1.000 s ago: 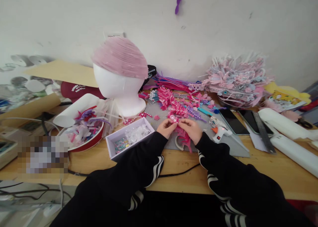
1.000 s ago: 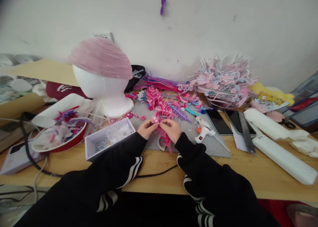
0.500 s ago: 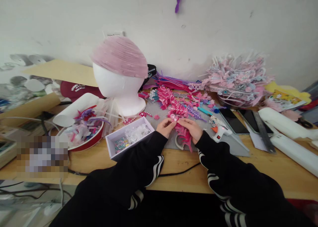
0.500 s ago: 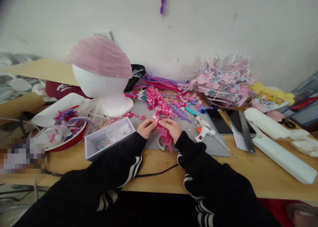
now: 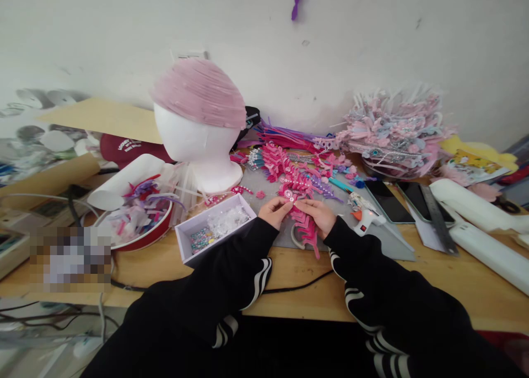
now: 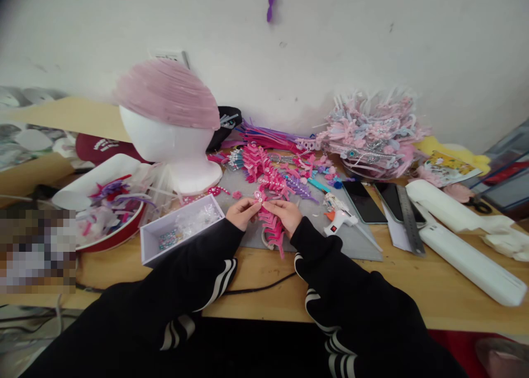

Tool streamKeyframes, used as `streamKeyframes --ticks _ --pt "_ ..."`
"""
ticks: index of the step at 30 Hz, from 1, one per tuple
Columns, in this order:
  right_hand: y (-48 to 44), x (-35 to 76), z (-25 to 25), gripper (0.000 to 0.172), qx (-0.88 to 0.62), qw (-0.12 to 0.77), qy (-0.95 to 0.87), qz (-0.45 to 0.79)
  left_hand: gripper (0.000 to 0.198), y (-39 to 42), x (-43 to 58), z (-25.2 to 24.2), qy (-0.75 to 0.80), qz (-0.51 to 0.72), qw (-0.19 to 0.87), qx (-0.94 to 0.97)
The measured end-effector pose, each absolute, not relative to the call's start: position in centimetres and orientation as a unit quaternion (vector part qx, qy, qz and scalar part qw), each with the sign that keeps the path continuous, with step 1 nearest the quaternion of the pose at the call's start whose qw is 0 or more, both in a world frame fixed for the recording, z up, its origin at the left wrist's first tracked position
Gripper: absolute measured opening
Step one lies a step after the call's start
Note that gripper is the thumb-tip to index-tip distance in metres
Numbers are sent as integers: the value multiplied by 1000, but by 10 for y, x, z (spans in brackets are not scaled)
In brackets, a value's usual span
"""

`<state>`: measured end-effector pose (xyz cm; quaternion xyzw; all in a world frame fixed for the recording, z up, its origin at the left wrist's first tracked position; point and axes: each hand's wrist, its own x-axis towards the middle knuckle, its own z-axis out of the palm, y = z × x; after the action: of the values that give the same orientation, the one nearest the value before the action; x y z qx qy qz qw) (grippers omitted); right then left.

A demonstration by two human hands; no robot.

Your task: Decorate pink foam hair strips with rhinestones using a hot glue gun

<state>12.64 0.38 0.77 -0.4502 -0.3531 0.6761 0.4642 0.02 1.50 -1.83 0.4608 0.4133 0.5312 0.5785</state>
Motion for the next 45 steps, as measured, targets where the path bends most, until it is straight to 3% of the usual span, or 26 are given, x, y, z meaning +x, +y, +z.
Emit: streamKeyframes --ticks 15,35,40,45 --pt "6 129 8 18 -469 448 -356 672 29 14 -2 -19 423 507 576 483" --pt "4 122 11 20 -473 484 -329 659 28 10 3 -11 431 528 582 444" --pt "6 123 5 23 -487 509 -337 624 18 17 2 -17 449 493 610 428" --pt "12 128 -4 27 -511 552 -361 552 13 18 1 -17 428 569 575 404"
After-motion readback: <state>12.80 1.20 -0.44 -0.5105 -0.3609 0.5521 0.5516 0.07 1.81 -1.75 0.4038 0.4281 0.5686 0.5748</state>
